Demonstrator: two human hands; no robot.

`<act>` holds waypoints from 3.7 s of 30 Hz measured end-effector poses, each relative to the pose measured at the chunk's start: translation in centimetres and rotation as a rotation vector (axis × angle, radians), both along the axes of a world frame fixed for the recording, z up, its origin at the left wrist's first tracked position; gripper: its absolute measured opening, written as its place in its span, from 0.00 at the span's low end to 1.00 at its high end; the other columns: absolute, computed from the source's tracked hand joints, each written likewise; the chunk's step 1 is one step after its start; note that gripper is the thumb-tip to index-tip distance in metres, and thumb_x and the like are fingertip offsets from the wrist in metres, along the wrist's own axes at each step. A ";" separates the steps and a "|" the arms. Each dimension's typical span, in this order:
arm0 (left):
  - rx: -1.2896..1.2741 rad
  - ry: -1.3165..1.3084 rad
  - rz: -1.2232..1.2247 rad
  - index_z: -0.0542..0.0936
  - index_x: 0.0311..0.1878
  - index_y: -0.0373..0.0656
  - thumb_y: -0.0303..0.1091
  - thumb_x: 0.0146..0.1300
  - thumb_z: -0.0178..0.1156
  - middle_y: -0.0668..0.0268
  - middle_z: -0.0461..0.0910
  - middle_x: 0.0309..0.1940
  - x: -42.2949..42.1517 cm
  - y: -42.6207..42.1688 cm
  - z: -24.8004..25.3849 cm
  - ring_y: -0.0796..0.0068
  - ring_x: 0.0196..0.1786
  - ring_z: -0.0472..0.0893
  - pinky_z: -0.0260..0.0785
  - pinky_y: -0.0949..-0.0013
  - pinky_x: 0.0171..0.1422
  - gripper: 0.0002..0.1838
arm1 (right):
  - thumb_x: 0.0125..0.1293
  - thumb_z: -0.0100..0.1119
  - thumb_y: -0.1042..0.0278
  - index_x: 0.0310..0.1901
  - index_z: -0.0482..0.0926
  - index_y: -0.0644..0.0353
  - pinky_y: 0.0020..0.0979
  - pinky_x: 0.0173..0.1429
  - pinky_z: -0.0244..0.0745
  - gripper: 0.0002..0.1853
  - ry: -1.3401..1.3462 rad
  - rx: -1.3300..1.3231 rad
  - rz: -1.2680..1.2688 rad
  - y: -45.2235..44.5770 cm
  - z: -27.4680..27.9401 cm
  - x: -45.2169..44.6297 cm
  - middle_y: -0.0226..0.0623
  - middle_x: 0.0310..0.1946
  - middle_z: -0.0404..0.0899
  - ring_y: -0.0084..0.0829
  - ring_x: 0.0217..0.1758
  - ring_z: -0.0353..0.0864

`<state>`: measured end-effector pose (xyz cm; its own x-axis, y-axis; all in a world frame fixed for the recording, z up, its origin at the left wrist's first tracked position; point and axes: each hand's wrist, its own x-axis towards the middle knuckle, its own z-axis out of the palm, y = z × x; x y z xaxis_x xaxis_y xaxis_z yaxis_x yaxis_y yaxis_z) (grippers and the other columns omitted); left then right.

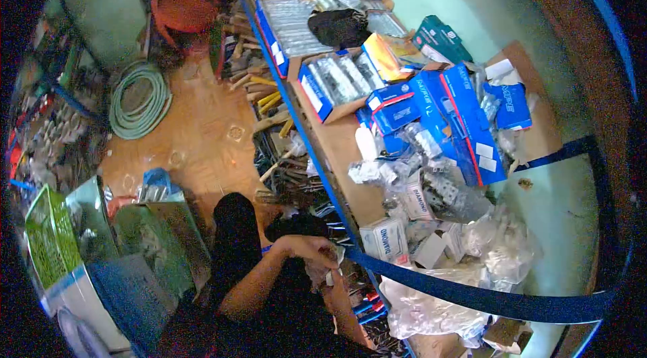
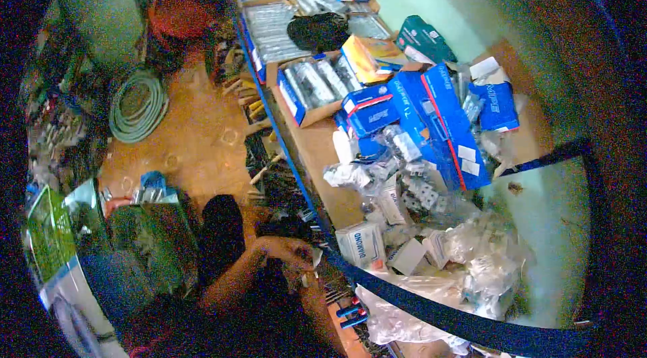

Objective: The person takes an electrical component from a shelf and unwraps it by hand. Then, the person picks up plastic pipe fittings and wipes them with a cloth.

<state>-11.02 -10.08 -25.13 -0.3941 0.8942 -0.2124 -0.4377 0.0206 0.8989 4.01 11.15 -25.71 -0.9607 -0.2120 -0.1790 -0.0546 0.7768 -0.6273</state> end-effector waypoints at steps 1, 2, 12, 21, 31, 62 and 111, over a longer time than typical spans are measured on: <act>0.002 -0.035 0.041 0.77 0.61 0.38 0.54 0.60 0.75 0.69 0.81 0.44 -0.4 -0.5 1.9 0.76 0.47 0.78 0.75 0.70 0.53 0.35 | 0.73 0.58 0.63 0.68 0.70 0.61 0.48 0.61 0.75 0.25 0.040 0.053 0.022 -0.4 1.4 -1.3 0.54 0.55 0.80 0.52 0.55 0.80; 0.068 0.083 0.114 0.73 0.64 0.40 0.51 0.60 0.76 0.68 0.80 0.48 -0.8 -0.1 1.7 0.74 0.51 0.78 0.75 0.69 0.56 0.37 | 0.71 0.59 0.63 0.68 0.71 0.60 0.48 0.59 0.76 0.26 0.048 0.059 -0.017 -0.6 1.9 -2.7 0.55 0.53 0.81 0.53 0.53 0.81; 0.133 0.241 0.396 0.63 0.72 0.42 0.29 0.59 0.76 0.61 0.77 0.64 7.5 4.6 1.5 0.70 0.62 0.78 0.72 0.65 0.68 0.42 | 0.77 0.45 0.52 0.47 0.76 0.54 0.29 0.31 0.63 0.15 -0.624 -1.420 -0.747 0.5 4.7 0.8 0.30 0.29 0.75 0.27 0.28 0.70; -0.014 0.621 0.181 0.81 0.57 0.41 0.26 0.57 0.73 0.66 0.86 0.48 8.3 6.6 3.9 0.77 0.53 0.82 0.75 0.68 0.59 0.23 | 0.78 0.52 0.62 0.50 0.75 0.54 0.28 0.29 0.63 0.08 -0.457 -1.548 -0.721 1.1 3.7 5.2 0.30 0.33 0.76 0.24 0.29 0.71; -0.019 0.490 -0.030 0.82 0.48 0.38 0.21 0.58 0.67 0.66 0.86 0.41 10.3 9.8 5.8 0.77 0.46 0.84 0.77 0.69 0.53 0.14 | 0.78 0.50 0.66 0.55 0.76 0.57 0.25 0.28 0.67 0.10 -0.297 -1.310 -0.782 2.0 6.7 10.4 0.37 0.39 0.82 0.25 0.28 0.75; 0.028 0.334 0.375 0.81 0.44 0.38 0.28 0.55 0.66 0.58 0.84 0.39 6.5 8.2 9.8 0.69 0.41 0.85 0.77 0.66 0.45 0.13 | 0.80 0.48 0.42 0.54 0.75 0.56 0.30 0.37 0.67 0.23 -0.540 -1.056 -0.694 4.5 3.5 7.0 0.28 0.33 0.75 0.27 0.31 0.73; -0.088 0.693 1.012 0.81 0.49 0.34 0.32 0.70 0.65 0.61 0.83 0.44 17.7 7.9 7.1 0.72 0.48 0.81 0.73 0.67 0.56 0.11 | 0.75 0.61 0.65 0.49 0.78 0.60 0.29 0.39 0.77 0.09 0.525 -0.904 -0.729 15.0 18.0 12.5 0.36 0.36 0.85 0.24 0.32 0.81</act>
